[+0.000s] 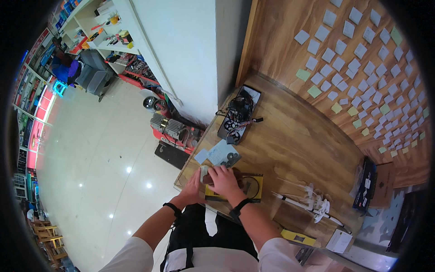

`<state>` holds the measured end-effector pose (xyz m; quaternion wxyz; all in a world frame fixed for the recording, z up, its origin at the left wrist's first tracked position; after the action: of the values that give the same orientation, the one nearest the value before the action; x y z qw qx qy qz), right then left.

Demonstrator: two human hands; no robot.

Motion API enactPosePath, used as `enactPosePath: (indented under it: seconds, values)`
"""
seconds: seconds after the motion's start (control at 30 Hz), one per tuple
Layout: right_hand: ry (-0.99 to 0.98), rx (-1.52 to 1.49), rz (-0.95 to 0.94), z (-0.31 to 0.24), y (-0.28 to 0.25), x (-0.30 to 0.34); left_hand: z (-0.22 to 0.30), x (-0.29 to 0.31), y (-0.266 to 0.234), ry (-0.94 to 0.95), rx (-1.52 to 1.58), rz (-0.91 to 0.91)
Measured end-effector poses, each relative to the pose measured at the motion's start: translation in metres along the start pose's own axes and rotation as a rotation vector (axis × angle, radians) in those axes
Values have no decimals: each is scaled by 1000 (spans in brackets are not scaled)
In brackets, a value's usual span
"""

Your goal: The person cleans a blue spray can and a yellow box using a brown cloth. They wipe the items thoroughly on a wooden counter and then place them on a shelf in a store.

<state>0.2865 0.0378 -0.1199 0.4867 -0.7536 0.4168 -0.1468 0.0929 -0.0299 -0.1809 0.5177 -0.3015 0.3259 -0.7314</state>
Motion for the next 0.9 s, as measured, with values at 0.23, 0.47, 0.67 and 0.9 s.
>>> enactPosePath:
  seconds: [0.23,0.47,0.67,0.9]
  values:
    - [-23,36,68,0,-3,-3,3,-20,3,33,-50,-182]
    - [-51,-38,39,-11,-3,13,-15,-23,30,45,-170,-221]
    - [-129,-67,-71,-44,10,70,-30,-15,40,4,-281,-109]
    - [-102,-77,-69,-5,-41,63,-4,-15,16,-35,-228,-224]
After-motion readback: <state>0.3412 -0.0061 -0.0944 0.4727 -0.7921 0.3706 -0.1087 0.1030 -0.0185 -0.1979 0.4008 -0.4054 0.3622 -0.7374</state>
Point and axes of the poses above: each hand's wrist, its own x-axis away from the middle knuckle, its own y-axis out of the palm, z = x × y, the point moved 3 cm from there along -x, towards the middle knuckle, and after that the axes turned 6 degrees about -x, right-handed, at the moved point
